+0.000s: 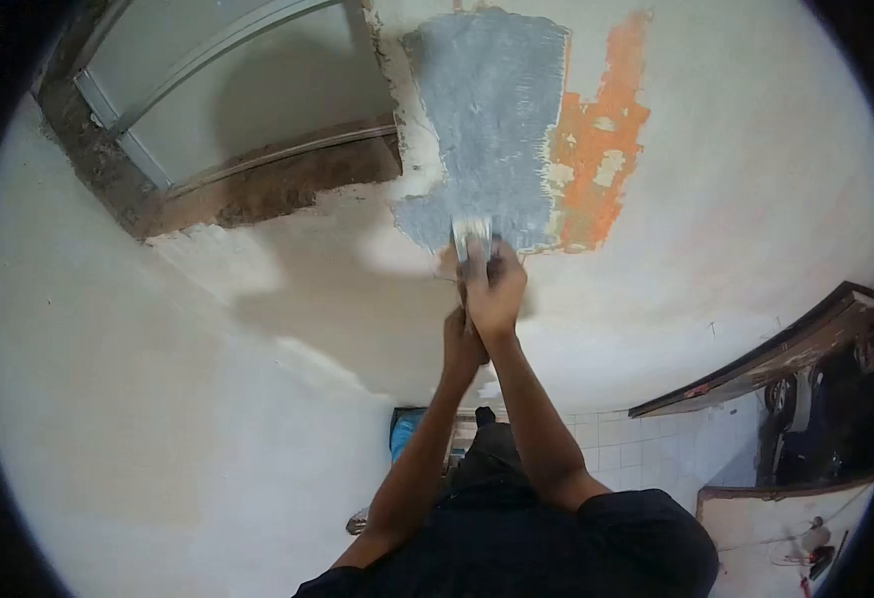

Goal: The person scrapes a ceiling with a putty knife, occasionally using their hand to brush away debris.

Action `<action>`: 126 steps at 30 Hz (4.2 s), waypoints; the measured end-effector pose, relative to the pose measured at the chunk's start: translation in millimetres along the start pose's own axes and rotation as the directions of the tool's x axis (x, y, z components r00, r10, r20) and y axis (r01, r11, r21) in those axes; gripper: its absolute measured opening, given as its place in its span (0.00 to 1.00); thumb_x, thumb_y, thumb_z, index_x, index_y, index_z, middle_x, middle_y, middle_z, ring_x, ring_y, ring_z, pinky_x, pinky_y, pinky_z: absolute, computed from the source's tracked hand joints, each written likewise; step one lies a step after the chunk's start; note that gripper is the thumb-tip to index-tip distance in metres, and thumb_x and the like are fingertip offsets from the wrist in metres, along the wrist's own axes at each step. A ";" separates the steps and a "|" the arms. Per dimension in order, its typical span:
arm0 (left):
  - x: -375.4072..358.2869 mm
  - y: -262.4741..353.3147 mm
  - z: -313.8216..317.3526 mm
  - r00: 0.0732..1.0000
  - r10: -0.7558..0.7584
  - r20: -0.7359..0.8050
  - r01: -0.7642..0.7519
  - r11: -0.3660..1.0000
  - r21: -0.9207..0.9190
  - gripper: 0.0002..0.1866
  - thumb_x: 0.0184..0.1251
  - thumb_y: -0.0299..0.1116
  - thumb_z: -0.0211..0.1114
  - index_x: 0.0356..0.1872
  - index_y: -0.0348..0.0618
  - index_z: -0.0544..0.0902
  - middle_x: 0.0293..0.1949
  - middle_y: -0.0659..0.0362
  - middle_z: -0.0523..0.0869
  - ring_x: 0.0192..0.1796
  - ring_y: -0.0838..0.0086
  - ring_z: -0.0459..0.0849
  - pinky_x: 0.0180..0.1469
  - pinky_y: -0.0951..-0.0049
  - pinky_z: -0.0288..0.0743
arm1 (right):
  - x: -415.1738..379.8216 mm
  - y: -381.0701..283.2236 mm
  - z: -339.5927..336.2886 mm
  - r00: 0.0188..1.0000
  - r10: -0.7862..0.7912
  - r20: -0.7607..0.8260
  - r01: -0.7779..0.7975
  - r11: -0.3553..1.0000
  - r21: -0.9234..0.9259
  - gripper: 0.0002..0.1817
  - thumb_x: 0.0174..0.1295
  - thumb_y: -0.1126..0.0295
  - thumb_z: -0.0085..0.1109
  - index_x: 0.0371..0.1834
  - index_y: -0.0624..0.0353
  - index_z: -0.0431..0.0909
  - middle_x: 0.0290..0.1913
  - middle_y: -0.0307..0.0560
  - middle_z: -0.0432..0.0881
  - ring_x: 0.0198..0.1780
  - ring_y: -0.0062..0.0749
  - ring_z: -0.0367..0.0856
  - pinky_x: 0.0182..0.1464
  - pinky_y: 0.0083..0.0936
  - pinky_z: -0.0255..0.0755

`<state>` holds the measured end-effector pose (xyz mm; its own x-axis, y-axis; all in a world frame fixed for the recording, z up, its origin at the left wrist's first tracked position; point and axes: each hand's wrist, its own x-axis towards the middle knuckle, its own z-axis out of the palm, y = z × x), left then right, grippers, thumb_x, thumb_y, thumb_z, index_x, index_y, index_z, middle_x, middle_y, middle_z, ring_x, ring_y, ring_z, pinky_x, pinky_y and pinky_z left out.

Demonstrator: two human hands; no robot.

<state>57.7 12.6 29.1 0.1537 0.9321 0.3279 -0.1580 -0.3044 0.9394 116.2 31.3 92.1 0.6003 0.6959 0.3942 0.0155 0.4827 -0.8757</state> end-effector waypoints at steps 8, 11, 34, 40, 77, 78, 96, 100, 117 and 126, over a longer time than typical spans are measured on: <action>6.3 18.6 -9.4 0.982 -0.139 0.126 0.135 0.990 0.035 0.16 0.70 0.36 0.51 0.49 0.32 0.72 0.40 0.56 0.76 0.32 0.78 0.76 0.31 0.79 0.73 | 16.6 -33.6 -7.3 0.986 0.143 0.085 -0.154 0.977 0.144 0.14 0.66 0.63 0.52 0.29 0.64 0.74 0.19 0.38 0.75 0.18 0.16 0.69 0.20 0.17 0.63; -3.0 21.1 3.3 0.935 -0.283 0.214 0.277 0.959 0.056 0.18 0.71 0.36 0.49 0.54 0.32 0.67 0.39 0.55 0.76 0.27 0.80 0.74 0.25 0.79 0.71 | 16.9 -31.3 -26.9 0.972 0.227 0.067 -0.236 0.953 0.188 0.17 0.69 0.62 0.49 0.24 0.60 0.71 0.14 0.35 0.69 0.14 0.15 0.65 0.16 0.16 0.60; -4.0 25.6 74.0 0.995 0.091 0.026 -0.093 0.994 0.064 0.19 0.71 0.43 0.48 0.33 0.34 0.73 0.21 0.61 0.76 0.21 0.82 0.70 0.20 0.77 0.63 | 41.4 -33.3 -56.4 0.972 0.216 0.096 -0.225 0.969 0.099 0.15 0.69 0.64 0.46 0.29 0.61 0.75 0.14 0.31 0.67 0.15 0.12 0.63 0.18 0.17 0.58; 0.6 48.5 73.8 0.983 -0.174 0.057 0.177 0.982 -0.064 0.15 0.70 0.36 0.47 0.31 0.34 0.73 0.21 0.60 0.74 0.20 0.81 0.70 0.17 0.77 0.63 | 43.7 -44.3 -50.9 0.975 0.208 0.077 -0.216 0.970 0.113 0.15 0.70 0.63 0.45 0.28 0.61 0.71 0.12 0.34 0.63 0.11 0.15 0.58 0.10 0.16 0.51; -37.2 36.8 45.4 0.949 -0.255 0.183 0.264 0.964 -0.026 0.18 0.72 0.40 0.47 0.30 0.34 0.74 0.19 0.59 0.75 0.16 0.80 0.70 0.15 0.75 0.60 | 1.3 -36.0 -64.6 0.971 0.233 0.057 -0.236 0.970 0.055 0.16 0.69 0.62 0.45 0.27 0.62 0.68 0.17 0.39 0.70 0.16 0.21 0.67 0.19 0.23 0.63; -29.6 31.6 48.0 0.964 -0.174 0.202 0.186 0.982 -0.039 0.16 0.71 0.37 0.48 0.30 0.33 0.74 0.21 0.58 0.76 0.17 0.80 0.71 0.17 0.75 0.62 | 11.9 -30.4 -62.8 0.996 0.091 0.023 -0.091 0.996 -0.008 0.15 0.70 0.63 0.45 0.27 0.60 0.69 0.16 0.36 0.68 0.13 0.18 0.64 0.15 0.20 0.59; 27.3 33.9 88.3 0.985 -0.166 0.036 0.166 0.892 -0.421 0.12 0.67 0.35 0.54 0.37 0.34 0.76 0.33 0.56 0.82 0.25 0.77 0.78 0.23 0.77 0.69 | 66.5 -77.6 -37.9 0.992 0.078 0.101 -0.058 0.981 -0.187 0.16 0.68 0.64 0.46 0.34 0.69 0.73 0.21 0.48 0.76 0.23 0.24 0.73 0.26 0.24 0.67; 13.2 16.6 74.6 0.998 0.014 0.057 -0.009 0.996 -0.092 0.15 0.69 0.38 0.52 0.37 0.34 0.76 0.29 0.57 0.80 0.27 0.75 0.78 0.26 0.73 0.71 | 50.3 -68.0 -45.8 0.995 0.048 0.092 -0.034 0.988 -0.150 0.14 0.68 0.65 0.46 0.34 0.67 0.73 0.19 0.43 0.75 0.19 0.20 0.70 0.21 0.21 0.64; -33.9 -3.1 59.0 0.935 -0.338 0.106 0.343 0.939 -0.032 0.27 0.71 0.46 0.44 0.30 0.25 0.73 0.15 0.54 0.77 0.17 0.71 0.73 0.19 0.64 0.65 | 9.3 6.9 -69.9 0.968 0.252 0.010 -0.245 0.950 -0.195 0.19 0.66 0.60 0.49 0.21 0.62 0.71 0.14 0.38 0.69 0.11 0.22 0.65 0.13 0.25 0.60; -57.9 41.8 31.0 0.818 -0.544 0.187 0.551 0.834 0.014 0.25 0.72 0.45 0.48 0.27 0.29 0.75 0.13 0.58 0.72 0.16 0.75 0.72 0.18 0.71 0.63 | -32.9 -15.7 -78.4 0.895 0.432 0.110 -0.438 0.898 0.034 0.16 0.69 0.63 0.43 0.35 0.66 0.73 0.24 0.44 0.75 0.27 0.25 0.74 0.32 0.25 0.69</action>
<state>72.4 -60.1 52.5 0.3945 0.8912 -0.2238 -0.0329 0.2571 0.9658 158.9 -40.9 71.0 0.4558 0.8901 0.0048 -0.2760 0.1465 -0.9499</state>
